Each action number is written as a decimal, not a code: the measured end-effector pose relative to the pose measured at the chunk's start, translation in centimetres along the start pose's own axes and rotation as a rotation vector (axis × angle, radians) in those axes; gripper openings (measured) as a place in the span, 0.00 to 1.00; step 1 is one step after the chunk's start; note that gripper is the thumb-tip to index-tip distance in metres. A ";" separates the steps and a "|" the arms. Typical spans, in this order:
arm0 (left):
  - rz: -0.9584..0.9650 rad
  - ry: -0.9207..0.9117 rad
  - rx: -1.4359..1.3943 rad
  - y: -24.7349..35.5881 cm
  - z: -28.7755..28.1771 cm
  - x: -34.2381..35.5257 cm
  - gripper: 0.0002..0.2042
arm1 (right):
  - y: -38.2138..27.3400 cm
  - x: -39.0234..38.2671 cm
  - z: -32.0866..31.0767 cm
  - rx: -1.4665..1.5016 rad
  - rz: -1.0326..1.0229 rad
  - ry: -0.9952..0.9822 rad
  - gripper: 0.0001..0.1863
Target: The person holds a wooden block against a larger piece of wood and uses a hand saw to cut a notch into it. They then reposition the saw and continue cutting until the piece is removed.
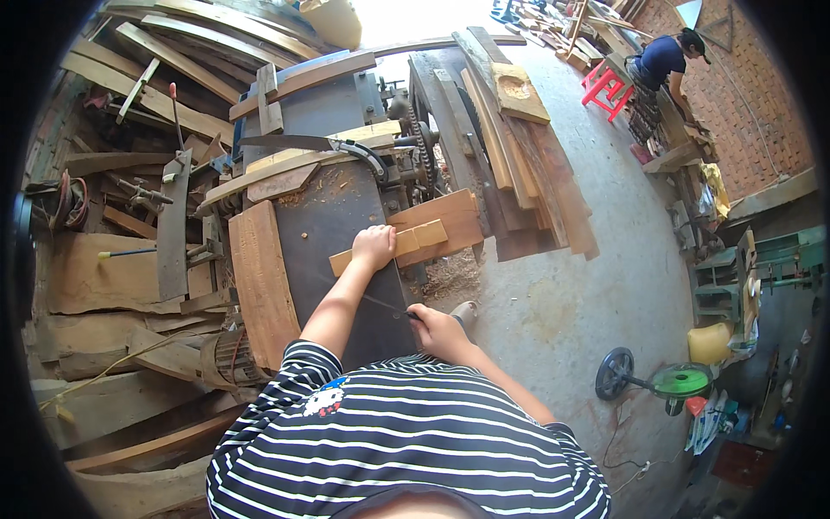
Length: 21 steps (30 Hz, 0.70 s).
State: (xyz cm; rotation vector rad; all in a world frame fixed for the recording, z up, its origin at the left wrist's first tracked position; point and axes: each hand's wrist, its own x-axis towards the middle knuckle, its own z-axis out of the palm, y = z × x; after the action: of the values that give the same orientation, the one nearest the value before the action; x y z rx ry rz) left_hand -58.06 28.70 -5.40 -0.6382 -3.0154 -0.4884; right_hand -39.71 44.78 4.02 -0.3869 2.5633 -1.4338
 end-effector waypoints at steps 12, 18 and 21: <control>-0.019 0.034 -0.066 -0.2 0.4 -0.3 0.16 | 1.1 0.3 0.7 -0.037 0.150 0.371 0.12; -0.032 0.046 -0.101 0.1 0.1 -0.4 0.16 | 2.6 -0.5 0.2 -0.236 -0.058 0.276 0.12; -0.054 0.032 -0.100 0.1 -0.1 -0.3 0.16 | 3.5 -0.8 0.8 -0.021 0.114 0.369 0.13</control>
State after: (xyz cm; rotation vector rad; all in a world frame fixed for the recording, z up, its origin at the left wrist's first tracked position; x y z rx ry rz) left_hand -57.73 28.60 -5.27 -0.5487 -3.0007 -0.6491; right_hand -39.20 46.16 0.69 0.0273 2.8281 -1.5614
